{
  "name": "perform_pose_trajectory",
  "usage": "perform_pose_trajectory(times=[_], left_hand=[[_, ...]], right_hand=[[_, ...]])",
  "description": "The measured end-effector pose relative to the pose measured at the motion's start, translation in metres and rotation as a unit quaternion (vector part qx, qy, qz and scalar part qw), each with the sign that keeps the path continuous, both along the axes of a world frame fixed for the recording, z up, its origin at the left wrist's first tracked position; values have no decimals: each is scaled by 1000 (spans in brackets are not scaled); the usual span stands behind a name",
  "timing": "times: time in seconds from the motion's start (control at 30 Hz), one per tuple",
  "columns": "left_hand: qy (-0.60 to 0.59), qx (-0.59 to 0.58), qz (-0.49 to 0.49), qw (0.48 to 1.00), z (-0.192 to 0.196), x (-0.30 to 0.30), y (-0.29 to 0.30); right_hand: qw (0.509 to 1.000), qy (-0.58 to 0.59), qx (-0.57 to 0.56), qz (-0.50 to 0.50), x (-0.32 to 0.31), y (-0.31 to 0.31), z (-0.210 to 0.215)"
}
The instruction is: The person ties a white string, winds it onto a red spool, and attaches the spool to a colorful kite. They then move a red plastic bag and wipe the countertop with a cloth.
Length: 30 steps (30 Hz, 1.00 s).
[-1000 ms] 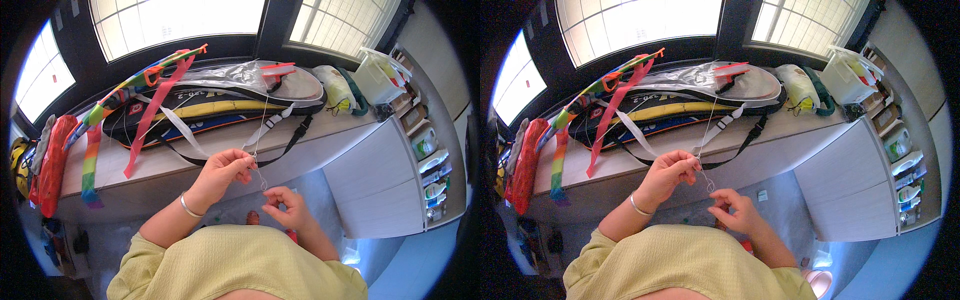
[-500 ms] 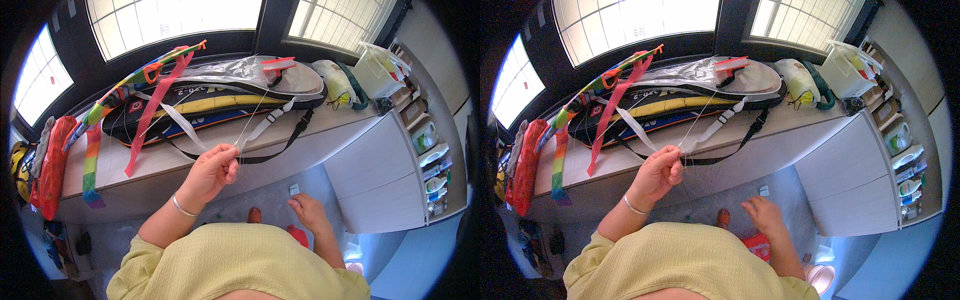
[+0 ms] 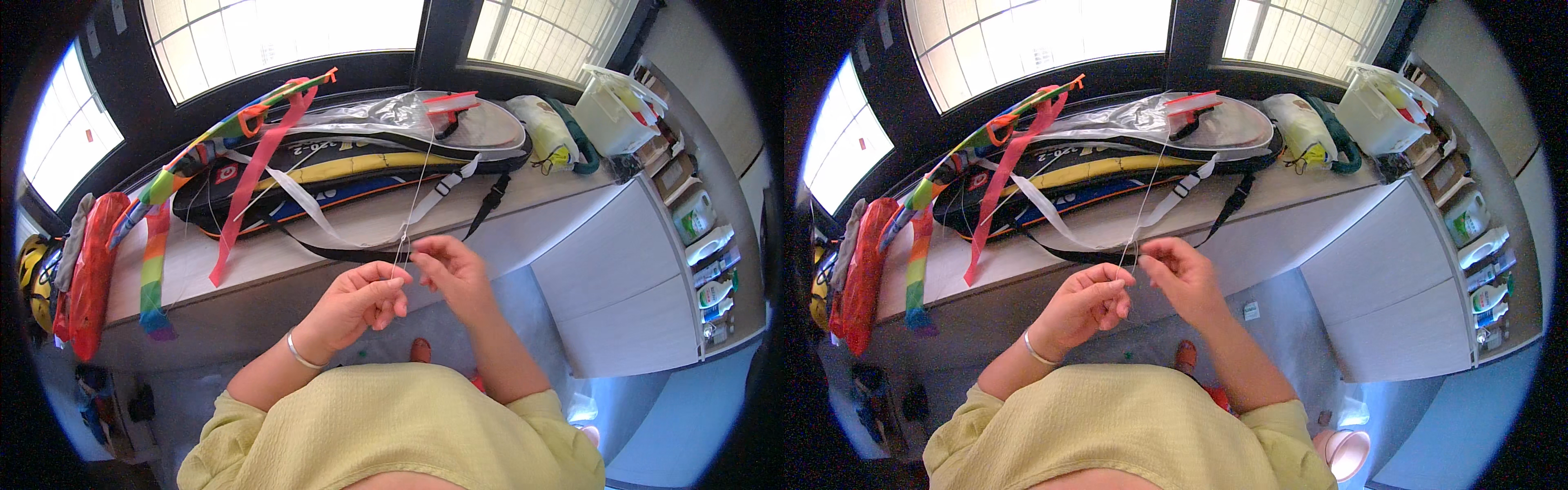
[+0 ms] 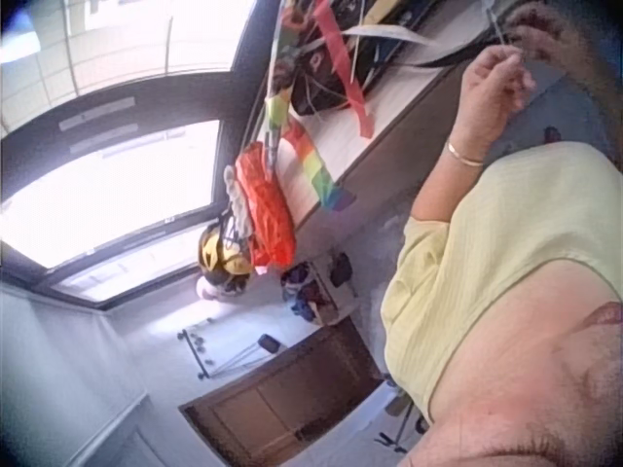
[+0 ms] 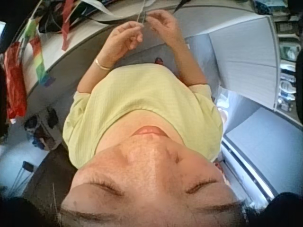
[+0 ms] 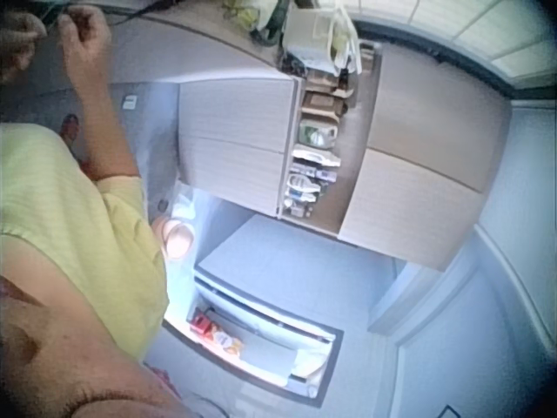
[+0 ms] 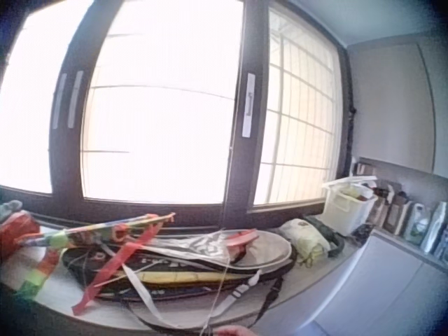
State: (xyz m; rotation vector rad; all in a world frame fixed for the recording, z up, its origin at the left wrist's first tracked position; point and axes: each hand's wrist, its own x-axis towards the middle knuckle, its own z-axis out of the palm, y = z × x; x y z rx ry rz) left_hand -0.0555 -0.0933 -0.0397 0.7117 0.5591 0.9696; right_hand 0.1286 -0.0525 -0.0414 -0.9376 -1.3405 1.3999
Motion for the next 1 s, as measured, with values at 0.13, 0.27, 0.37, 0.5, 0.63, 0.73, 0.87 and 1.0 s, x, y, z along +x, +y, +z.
perform_pose_trajectory(times=[0.13, 0.27, 0.37, 0.5, 0.63, 0.73, 0.87, 1.0], left_hand=[[14, 8, 4, 1000, -1, -6, -5], [57, 29, 77, 995, -14, -24, -14], [12, 89, 119, 989, -24, -38, -16], [-64, 110, 141, 982, -29, -42, -20], [-208, 80, 89, 971, -43, -52, -24], [-169, 39, 72, 982, -68, -59, -33], [49, -73, 47, 995, -59, -34, -36], [351, 232, 8, 907, -73, -13, -28]], right_hand=[[994, 23, -56, 94, -2, 14, -9], [956, 273, -94, 49, 14, 12, 1], [907, 397, -68, 121, 49, 6, -1], [890, 431, -24, 143, 88, -12, 1], [890, 447, -2, 91, 124, -27, -5], [898, 437, 24, 41, 147, -35, -9], [913, 406, 33, -30, 159, -42, -6], [940, 332, 77, -19, 158, -50, 10]])
